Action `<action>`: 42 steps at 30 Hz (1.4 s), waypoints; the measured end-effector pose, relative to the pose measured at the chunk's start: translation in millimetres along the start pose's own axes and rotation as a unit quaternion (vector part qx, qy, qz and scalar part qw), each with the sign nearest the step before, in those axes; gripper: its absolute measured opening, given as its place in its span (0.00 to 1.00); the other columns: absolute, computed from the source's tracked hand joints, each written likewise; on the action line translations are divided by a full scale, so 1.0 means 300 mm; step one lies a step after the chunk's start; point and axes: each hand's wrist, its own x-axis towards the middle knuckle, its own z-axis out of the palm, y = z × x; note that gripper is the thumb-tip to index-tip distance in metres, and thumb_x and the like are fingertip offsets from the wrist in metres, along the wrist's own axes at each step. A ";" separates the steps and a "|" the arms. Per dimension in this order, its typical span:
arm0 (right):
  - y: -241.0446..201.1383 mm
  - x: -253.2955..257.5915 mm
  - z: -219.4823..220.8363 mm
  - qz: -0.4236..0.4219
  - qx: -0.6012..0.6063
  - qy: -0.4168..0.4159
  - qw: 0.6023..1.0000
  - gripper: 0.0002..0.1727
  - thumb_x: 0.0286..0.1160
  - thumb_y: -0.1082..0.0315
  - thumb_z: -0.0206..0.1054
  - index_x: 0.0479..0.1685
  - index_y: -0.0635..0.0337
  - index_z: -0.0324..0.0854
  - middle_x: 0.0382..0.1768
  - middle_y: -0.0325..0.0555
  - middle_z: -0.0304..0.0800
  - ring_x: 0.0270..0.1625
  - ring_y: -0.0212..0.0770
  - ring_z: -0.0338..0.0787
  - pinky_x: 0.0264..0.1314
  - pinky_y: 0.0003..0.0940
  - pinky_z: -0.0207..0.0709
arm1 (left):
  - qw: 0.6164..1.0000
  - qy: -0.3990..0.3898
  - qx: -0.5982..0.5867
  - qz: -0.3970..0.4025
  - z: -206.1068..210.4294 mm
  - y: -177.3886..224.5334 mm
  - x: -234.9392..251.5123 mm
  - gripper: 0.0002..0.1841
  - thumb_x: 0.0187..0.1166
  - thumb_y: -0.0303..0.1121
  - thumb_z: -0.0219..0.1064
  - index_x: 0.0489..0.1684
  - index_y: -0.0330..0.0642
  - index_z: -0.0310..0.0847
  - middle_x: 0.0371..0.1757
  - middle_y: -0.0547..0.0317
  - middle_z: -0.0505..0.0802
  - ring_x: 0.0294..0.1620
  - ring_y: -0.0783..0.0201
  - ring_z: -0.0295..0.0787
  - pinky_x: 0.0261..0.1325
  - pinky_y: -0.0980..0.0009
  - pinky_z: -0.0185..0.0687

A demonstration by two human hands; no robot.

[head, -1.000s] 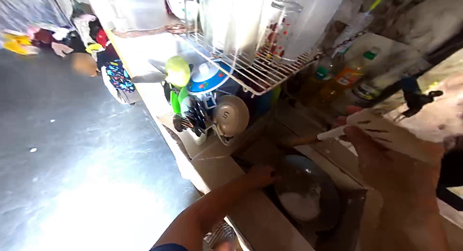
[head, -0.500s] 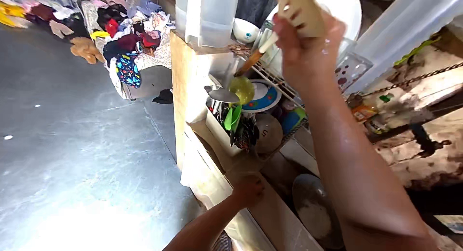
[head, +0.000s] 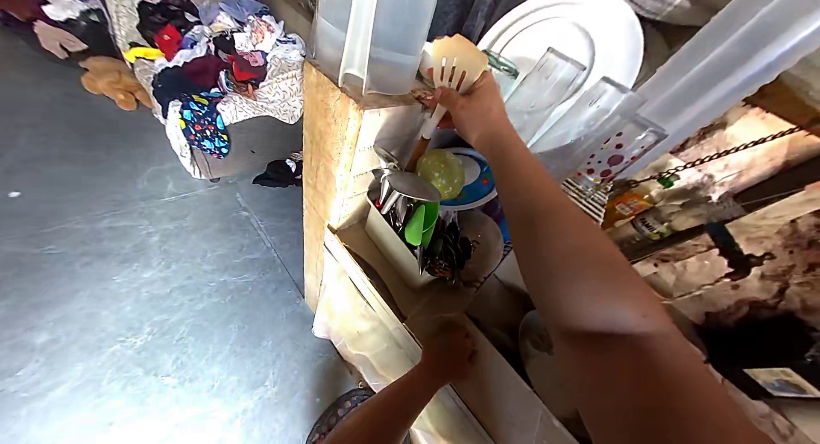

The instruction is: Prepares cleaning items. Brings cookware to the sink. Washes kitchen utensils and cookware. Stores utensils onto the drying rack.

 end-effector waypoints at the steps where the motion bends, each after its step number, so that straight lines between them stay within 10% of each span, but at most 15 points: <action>1: -0.007 -0.007 0.010 0.042 -0.038 0.004 0.998 0.20 0.87 0.63 0.63 0.69 0.67 0.78 0.55 0.60 0.90 0.51 0.48 0.94 0.58 0.46 0.87 | 1.000 -0.002 0.003 -0.002 -0.001 0.003 0.000 0.20 0.91 0.38 0.53 0.64 0.32 0.84 0.69 0.38 0.86 0.79 0.44 0.76 0.87 0.54 0.61; 5: -0.003 -0.009 0.075 0.082 -0.142 -0.036 0.986 0.25 0.94 0.59 0.53 0.78 0.70 0.71 0.64 0.68 0.85 0.64 0.59 0.90 0.70 0.56 0.79 | 1.000 0.003 0.003 -0.006 -0.011 0.011 -0.004 0.20 0.90 0.38 0.54 0.67 0.33 0.84 0.71 0.39 0.86 0.80 0.45 0.75 0.87 0.54 0.61; 14: -0.022 -0.007 0.080 0.118 -0.153 -0.048 0.980 0.22 0.90 0.57 0.60 0.63 0.70 0.81 0.57 0.62 0.90 0.59 0.55 0.90 0.66 0.57 0.78 | 1.000 0.023 -0.014 -0.016 -0.019 0.043 -0.023 0.19 0.90 0.37 0.55 0.62 0.30 0.84 0.68 0.37 0.87 0.78 0.44 0.77 0.84 0.53 0.65; 18: -0.073 -0.045 0.026 0.139 -0.188 -0.067 0.970 0.33 0.86 0.47 0.63 0.68 0.73 0.79 0.72 0.69 0.79 0.77 0.64 0.79 0.75 0.66 0.70 | 0.999 0.032 -0.008 -0.036 -0.035 0.057 -0.030 0.20 0.90 0.36 0.55 0.71 0.33 0.81 0.73 0.39 0.85 0.81 0.45 0.75 0.87 0.53 0.61; 22: -0.046 -0.241 -0.114 0.019 -0.142 -0.013 0.990 0.33 0.83 0.44 0.65 0.63 0.71 0.83 0.55 0.65 0.90 0.59 0.60 0.90 0.65 0.61 0.79 | 0.988 0.093 0.017 -0.121 -0.015 0.035 0.003 0.27 0.86 0.41 0.59 0.81 0.35 0.74 0.83 0.38 0.76 0.89 0.43 0.64 0.92 0.52 0.51; 25: 0.103 -0.547 -0.252 -0.060 -0.088 0.040 0.994 0.20 0.84 0.55 0.67 0.62 0.62 0.85 0.43 0.48 0.95 0.42 0.40 0.93 0.51 0.43 0.87 | 0.980 -0.005 0.088 -0.176 -0.022 0.032 -0.002 0.53 0.77 0.67 0.61 0.94 0.35 0.48 0.95 0.37 0.50 0.97 0.39 0.33 0.94 0.40 0.23; 28: 0.362 -0.870 -0.365 0.041 -0.047 0.088 0.994 0.15 0.83 0.61 0.68 0.57 0.62 0.88 0.45 0.48 0.95 0.44 0.38 0.93 0.51 0.41 0.88 | 0.973 -0.113 0.144 -0.139 0.021 0.089 0.007 0.66 0.63 0.81 0.61 0.97 0.43 0.38 0.97 0.41 0.39 0.97 0.39 0.21 0.86 0.26 0.10; 34: 0.742 -1.236 -0.458 0.354 0.163 0.203 0.898 0.17 0.92 0.65 0.57 0.63 0.72 0.79 0.50 0.54 0.91 0.46 0.37 0.93 0.51 0.32 0.87 | 0.972 -0.196 0.115 0.050 0.329 0.335 0.226 0.58 0.69 0.73 0.65 0.96 0.44 0.47 0.96 0.38 0.49 0.97 0.39 0.32 0.89 0.28 0.17; 42: 1.154 -1.195 -0.663 0.419 0.269 0.349 0.794 0.24 0.95 0.65 0.50 0.82 0.70 0.66 0.69 0.65 0.82 0.60 0.47 0.89 0.65 0.38 0.81 | 0.970 -0.203 0.121 -0.054 0.413 0.437 0.410 0.45 0.85 0.65 0.54 0.97 0.50 0.45 0.97 0.45 0.49 0.97 0.43 0.35 0.91 0.32 0.29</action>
